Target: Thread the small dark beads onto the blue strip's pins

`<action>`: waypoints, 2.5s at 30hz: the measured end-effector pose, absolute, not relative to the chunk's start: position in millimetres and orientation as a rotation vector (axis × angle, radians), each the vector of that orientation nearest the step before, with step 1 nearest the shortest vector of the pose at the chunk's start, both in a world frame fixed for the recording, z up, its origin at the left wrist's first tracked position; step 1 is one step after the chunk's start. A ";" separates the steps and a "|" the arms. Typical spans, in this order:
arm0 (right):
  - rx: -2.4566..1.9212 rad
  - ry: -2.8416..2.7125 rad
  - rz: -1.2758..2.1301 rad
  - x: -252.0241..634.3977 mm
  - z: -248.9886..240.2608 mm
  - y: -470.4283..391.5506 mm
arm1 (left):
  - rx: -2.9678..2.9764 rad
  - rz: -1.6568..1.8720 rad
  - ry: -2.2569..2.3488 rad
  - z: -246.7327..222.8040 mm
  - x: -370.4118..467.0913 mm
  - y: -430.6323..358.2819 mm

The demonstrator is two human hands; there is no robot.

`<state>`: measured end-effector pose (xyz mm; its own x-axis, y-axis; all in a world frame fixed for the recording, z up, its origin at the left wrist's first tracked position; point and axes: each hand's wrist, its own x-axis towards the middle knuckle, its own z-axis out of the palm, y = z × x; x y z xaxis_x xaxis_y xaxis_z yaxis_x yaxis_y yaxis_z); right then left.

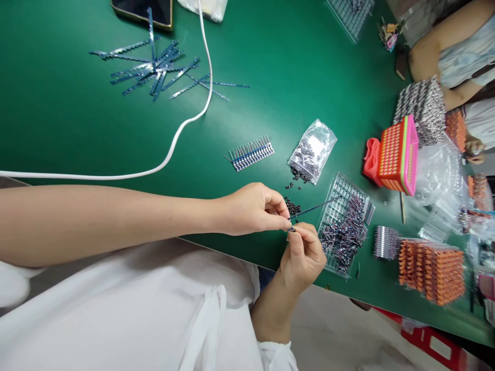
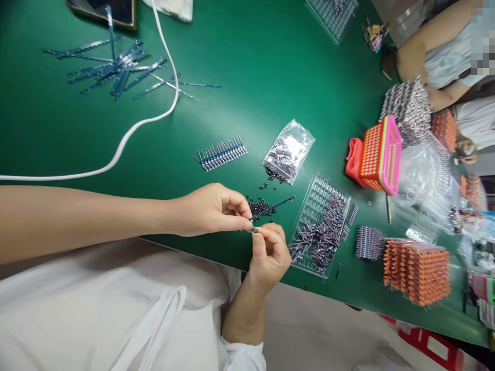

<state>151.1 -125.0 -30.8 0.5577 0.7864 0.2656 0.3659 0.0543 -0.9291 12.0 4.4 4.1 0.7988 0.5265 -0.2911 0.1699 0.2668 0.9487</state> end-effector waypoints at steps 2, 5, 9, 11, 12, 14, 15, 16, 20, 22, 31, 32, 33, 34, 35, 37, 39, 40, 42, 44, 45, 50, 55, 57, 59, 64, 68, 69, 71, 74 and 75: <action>-1.532 -1.008 0.421 151.0 -30.4 -124.9 | 1.292 0.272 0.639 3.9 11.9 4.0; -1.560 -1.017 0.407 150.9 -29.8 -125.1 | 1.312 0.286 0.634 2.5 11.8 3.6; -1.552 -1.016 0.408 150.8 -30.5 -125.1 | 1.383 0.281 0.637 0.2 11.8 3.7; -1.506 -0.999 0.437 151.3 -31.7 -125.1 | 1.419 0.282 0.638 0.1 11.9 3.7; -1.484 -0.985 0.460 151.9 -32.4 -125.1 | 1.430 0.285 0.637 0.4 12.0 3.6; -1.449 -0.943 0.533 154.0 -33.7 -125.4 | 1.439 0.284 0.636 1.8 11.9 3.7; -1.429 -0.921 0.590 155.5 -34.2 -125.7 | 1.435 0.275 0.636 2.7 11.9 3.8; -1.402 -0.900 0.660 157.3 -34.6 -126.0 | 1.426 0.259 0.636 3.7 11.8 4.1; -1.275 -0.836 0.960 164.3 -34.8 -127.0 | 1.363 0.185 0.628 6.9 11.5 6.2; -1.251 -0.804 1.043 166.4 -34.4 -127.2 | 1.339 0.169 0.630 7.2 11.5 7.2; -1.299 -0.714 1.119 167.3 -32.9 -127.4 | 1.302 0.150 0.635 6.8 11.4 6.0; -1.301 -0.711 1.120 167.4 -33.1 -127.6 | 1.303 0.149 0.635 6.9 11.4 5.8; -1.304 -0.707 1.121 167.6 -33.3 -127.9 | 1.304 0.149 0.636 6.9 11.5 5.6; -1.309 -0.705 1.120 167.7 -33.6 -128.3 | 1.307 0.149 0.637 6.8 11.7 5.4; -1.313 -0.705 1.117 167.8 -33.9 -128.6 | 1.312 0.150 0.637 6.5 11.8 5.2; -1.315 -0.714 1.112 167.9 -34.4 -129.1 | 1.324 0.152 0.631 5.5 12.2 5.0; -1.301 -0.734 1.111 167.8 -34.8 -129.3 | 1.336 0.152 0.622 4.4 12.4 4.9; -1.290 -0.742 1.111 167.7 -34.8 -129.3 | 1.341 0.152 0.614 3.9 12.4 4.9; -1.273 -0.753 1.113 167.3 -34.6 -129.2 | 1.353 0.153 0.601 3.4 12.3 4.9; -1.270 -0.757 1.113 166.9 -34.2 -128.9 | 1.367 0.149 0.591 3.3 12.2 4.9; -1.272 -0.757 1.113 166.7 -34.0 -128.8 | 1.374 0.147 0.588 3.4 12.2 4.9; -1.268 -0.755 1.125 166.9 -34.3 -128.8 | 1.390 0.157 0.567 2.8 12.8 3.9; -1.306 -0.760 1.110 167.9 -35.9 -129.7 | 1.384 0.164 0.554 2.5 13.0 2.8; -1.329 -0.766 1.098 167.8 -36.3 -129.9 | 1.397 0.172 0.556 2.2 12.6 2.8; -1.326 -0.770 1.089 167.1 -36.2 -129.8 | 1.418 0.175 0.557 1.5 12.3 2.9; -1.332 -0.749 1.086 165.3 -34.7 -128.8 | 1.480 0.176 0.554 -0.7 12.0 3.1; -1.334 -0.719 1.122 166.7 -33.8 -129.0 | 1.496 0.170 0.521 -0.8 11.7 3.4; -1.335 -0.712 1.133 167.2 -33.8 -129.3 | 1.500 0.167 0.513 -0.5 11.6 3.5; -1.330 -0.704 1.157 168.2 -34.0 -130.1 | 1.509 0.165 0.502 0.0 11.3 3.6; -1.318 -0.709 1.177 168.6 -34.7 -131.2 | 1.521 0.162 0.497 0.3 11.0 3.8; -1.322 -0.712 1.175 168.6 -35.0 -131.5 | 1.523 0.161 0.498 0.3 11.0 4.0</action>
